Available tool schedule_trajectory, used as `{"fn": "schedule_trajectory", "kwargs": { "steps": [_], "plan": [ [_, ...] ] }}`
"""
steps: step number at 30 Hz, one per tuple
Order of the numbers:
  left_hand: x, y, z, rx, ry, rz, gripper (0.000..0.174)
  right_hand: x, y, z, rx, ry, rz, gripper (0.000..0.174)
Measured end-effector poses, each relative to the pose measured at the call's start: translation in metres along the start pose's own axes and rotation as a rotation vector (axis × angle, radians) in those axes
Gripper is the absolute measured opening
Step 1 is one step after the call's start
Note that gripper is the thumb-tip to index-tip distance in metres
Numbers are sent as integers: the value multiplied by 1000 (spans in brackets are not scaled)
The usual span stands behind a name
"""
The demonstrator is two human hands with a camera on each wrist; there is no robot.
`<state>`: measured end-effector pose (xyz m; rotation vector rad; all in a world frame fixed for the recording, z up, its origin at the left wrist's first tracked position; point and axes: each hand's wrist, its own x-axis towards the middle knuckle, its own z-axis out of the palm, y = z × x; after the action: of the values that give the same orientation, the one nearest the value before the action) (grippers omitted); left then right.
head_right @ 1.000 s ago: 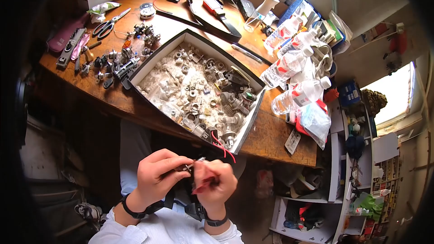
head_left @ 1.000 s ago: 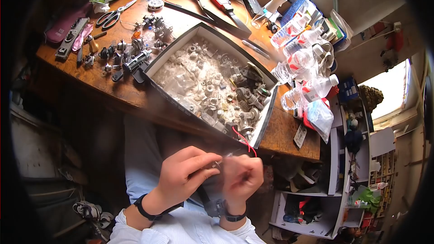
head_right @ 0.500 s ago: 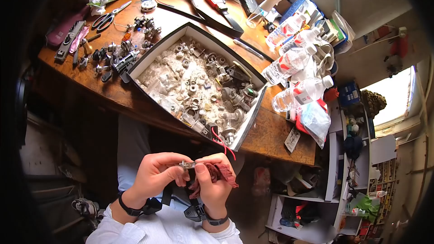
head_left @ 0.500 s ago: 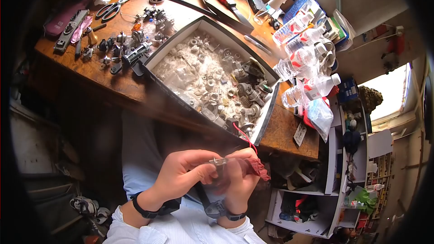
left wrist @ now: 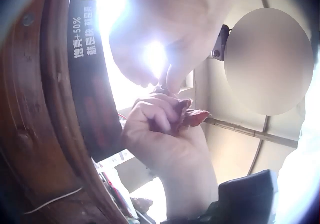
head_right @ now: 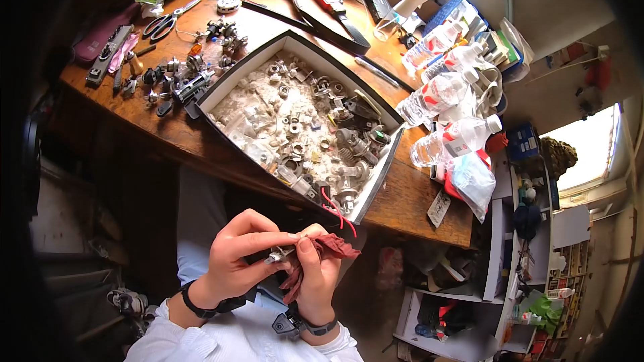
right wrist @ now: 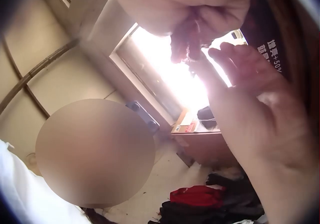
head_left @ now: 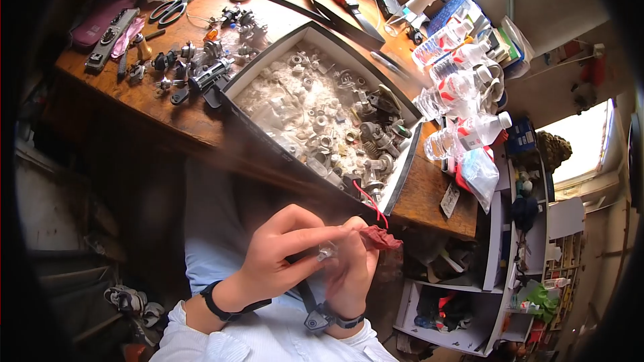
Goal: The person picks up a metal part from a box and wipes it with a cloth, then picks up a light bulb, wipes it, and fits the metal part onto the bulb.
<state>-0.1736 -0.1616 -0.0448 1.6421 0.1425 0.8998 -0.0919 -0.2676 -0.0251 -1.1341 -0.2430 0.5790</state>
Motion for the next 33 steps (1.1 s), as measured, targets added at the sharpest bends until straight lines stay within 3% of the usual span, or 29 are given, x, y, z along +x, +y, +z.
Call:
{"fn": "schedule_trajectory", "kwargs": {
  "steps": [2,4,6,8,10,12,14,15,17,20,22,24,26,28,30,33],
  "plan": [
    [1,3,-2,-46,26,-53,34,-1,-3,-4,-97,-79,156,20],
    [0,4,-4,-94,50,-104,30,0,-2,-6,-131,-151,173,22],
    [-3,-1,-4,-304,27,-235,23,3,4,-10,-191,-161,18,25],
    [-7,-3,-2,-288,38,-195,24,4,5,-12,-181,-165,6,28],
    [-9,2,2,-533,168,-420,25,5,4,-12,-264,-123,-92,30],
    [-7,0,4,-537,210,-382,21,6,4,-15,-224,-112,-95,31],
    [-4,1,-2,-219,114,-272,15,6,-1,-9,-164,-109,-153,28],
    [-2,1,-2,-219,114,-273,15,5,-5,-6,-126,-131,-140,25],
    [-2,4,-2,24,113,-106,13,-1,-2,-3,-102,-122,-164,25],
    [-5,1,0,-6,158,-116,17,-3,1,-8,-40,-203,-214,25],
    [-6,2,-1,28,149,-118,22,-8,-6,1,-330,-101,-245,20],
    [-6,2,-2,62,140,-119,27,-5,-5,1,-283,-109,-281,19],
    [-6,1,-2,124,137,-57,30,0,-4,-5,-472,-222,-461,19],
    [0,2,-5,200,107,9,31,6,-6,-4,-473,-189,-489,17],
    [3,3,-7,270,72,69,31,8,-13,-5,-741,-206,-620,17],
    [5,3,-8,357,60,173,35,6,-21,-7,-784,-221,-595,23]
  ]
}}
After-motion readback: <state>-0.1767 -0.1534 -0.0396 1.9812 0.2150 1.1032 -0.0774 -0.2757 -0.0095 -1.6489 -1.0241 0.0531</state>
